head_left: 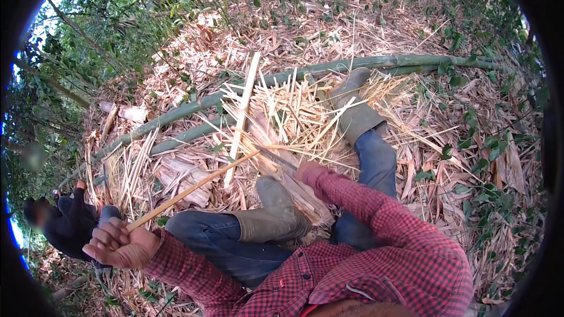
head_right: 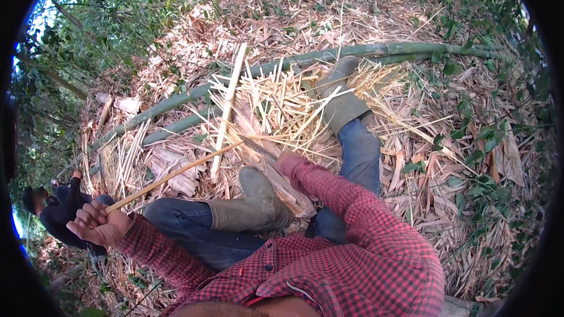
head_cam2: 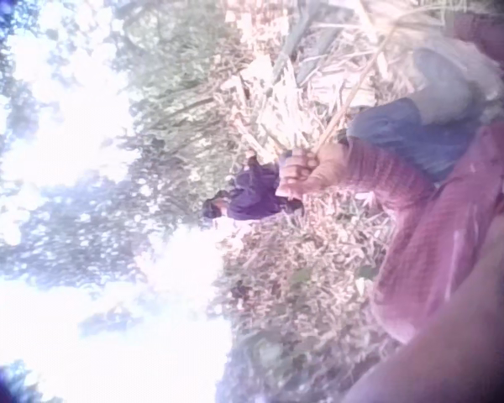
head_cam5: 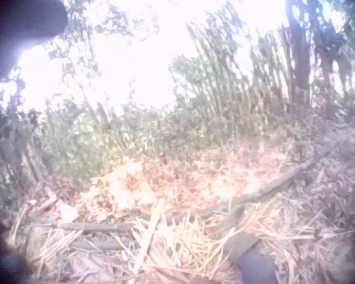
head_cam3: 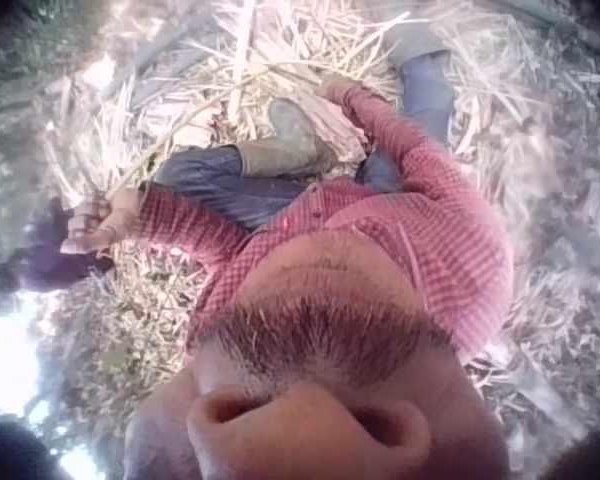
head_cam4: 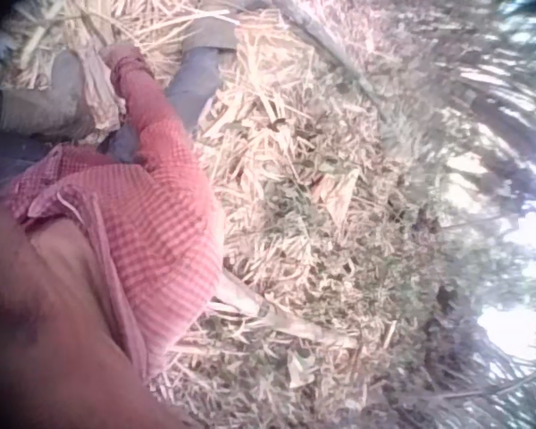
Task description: The person sits on the ground in a bamboo grove and uses a machete to split bamboo stalks into thin strips. They hold the stalks between their legs and repeatedly strike them with the blade to create uniform pieces.
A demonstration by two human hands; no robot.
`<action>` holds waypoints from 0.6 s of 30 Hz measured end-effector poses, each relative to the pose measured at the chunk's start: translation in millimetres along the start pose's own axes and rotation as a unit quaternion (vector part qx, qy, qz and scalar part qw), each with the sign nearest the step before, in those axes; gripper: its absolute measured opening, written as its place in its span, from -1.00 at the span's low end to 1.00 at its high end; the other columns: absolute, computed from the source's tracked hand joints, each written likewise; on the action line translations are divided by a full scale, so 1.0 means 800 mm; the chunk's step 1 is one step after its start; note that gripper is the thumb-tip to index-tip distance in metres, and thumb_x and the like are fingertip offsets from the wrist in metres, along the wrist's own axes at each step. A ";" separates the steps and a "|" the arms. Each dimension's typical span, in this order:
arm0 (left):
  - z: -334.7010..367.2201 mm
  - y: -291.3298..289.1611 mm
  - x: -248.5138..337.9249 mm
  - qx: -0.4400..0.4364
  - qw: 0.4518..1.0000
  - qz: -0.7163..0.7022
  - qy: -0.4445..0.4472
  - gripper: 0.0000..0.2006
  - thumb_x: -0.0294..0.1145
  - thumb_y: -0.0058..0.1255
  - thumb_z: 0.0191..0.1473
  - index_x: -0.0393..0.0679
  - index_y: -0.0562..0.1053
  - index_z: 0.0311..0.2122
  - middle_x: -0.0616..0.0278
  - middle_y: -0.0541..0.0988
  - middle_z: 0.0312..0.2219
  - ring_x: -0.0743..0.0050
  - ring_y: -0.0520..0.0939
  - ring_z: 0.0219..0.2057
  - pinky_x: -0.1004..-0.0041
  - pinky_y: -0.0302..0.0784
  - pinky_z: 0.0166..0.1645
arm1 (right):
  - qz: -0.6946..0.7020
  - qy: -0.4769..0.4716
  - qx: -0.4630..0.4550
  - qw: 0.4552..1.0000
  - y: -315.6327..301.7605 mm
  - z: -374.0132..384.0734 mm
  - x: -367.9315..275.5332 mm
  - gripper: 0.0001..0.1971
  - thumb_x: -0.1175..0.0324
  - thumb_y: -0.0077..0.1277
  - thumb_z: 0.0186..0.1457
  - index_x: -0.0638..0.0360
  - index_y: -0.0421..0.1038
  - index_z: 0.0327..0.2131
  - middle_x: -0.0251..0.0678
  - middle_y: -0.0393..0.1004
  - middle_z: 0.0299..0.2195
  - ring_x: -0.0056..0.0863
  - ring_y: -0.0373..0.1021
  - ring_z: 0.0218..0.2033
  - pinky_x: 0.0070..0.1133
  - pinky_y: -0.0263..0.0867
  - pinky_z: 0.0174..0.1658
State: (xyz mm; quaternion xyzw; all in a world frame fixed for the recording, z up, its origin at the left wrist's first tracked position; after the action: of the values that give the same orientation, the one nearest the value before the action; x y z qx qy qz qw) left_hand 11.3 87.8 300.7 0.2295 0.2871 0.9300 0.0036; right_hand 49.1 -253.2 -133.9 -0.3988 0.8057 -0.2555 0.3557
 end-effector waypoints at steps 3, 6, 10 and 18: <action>0.006 0.000 0.006 0.003 1.000 -0.022 0.000 -0.61 -0.21 -0.06 0.10 -0.02 0.07 -0.65 0.46 0.02 -0.75 0.68 0.06 -0.73 0.64 -0.01 -0.59 | 0.057 -0.048 -0.031 0.997 -0.025 -0.024 -0.028 -0.42 -0.09 -0.08 -0.12 0.41 0.45 -0.43 -0.04 0.48 -0.52 -0.21 0.46 -0.44 -0.42 0.37 -0.25; 0.005 0.012 0.003 -0.031 0.999 -0.042 -0.017 -0.66 -0.09 -0.13 0.11 -0.10 0.25 -0.56 0.42 0.11 -0.71 0.63 0.15 -0.70 0.57 0.12 -0.52 | 0.168 -0.047 -0.101 0.979 -0.003 -0.025 -0.014 -0.43 -0.11 -0.04 -0.13 0.40 0.39 -0.54 -0.18 0.42 -0.68 -0.35 0.41 -0.66 -0.45 0.37 -0.49; -0.002 0.031 -0.011 -0.076 0.993 -0.074 -0.042 -0.63 -0.02 -0.23 0.14 -0.16 0.31 -0.45 0.36 0.22 -0.64 0.53 0.27 -0.62 0.51 0.20 -0.44 | 0.277 -0.035 -0.059 0.958 0.024 -0.043 0.024 -0.40 -0.16 0.04 -0.18 0.38 0.41 -0.53 -0.18 0.43 -0.69 -0.44 0.39 -0.72 -0.52 0.34 -0.54; 0.040 0.066 -0.001 -0.208 0.974 -0.055 -0.076 -0.62 -0.03 -0.23 0.13 -0.07 0.28 -0.59 0.48 0.15 -0.75 0.66 0.09 -0.76 0.55 0.03 -0.60 | 0.160 -0.148 0.060 0.974 -0.025 -0.104 -0.013 -0.34 -0.26 -0.12 -0.11 0.32 0.34 -0.47 -0.05 0.42 -0.59 -0.23 0.43 -0.49 -0.38 0.34 -0.34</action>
State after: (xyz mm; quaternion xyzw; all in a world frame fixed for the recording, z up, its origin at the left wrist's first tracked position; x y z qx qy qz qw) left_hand 32.3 60.7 352.2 0.2776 0.0985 0.9475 0.1242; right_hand -2.1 -245.2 -64.7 -0.2758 0.7807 -0.1813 0.5307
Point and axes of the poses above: each hand's wrist, its own z-axis towards the middle knuckle, its own y-axis out of the palm, x = y × z, the point moved 7 cm from there along z, towards the middle knuckle
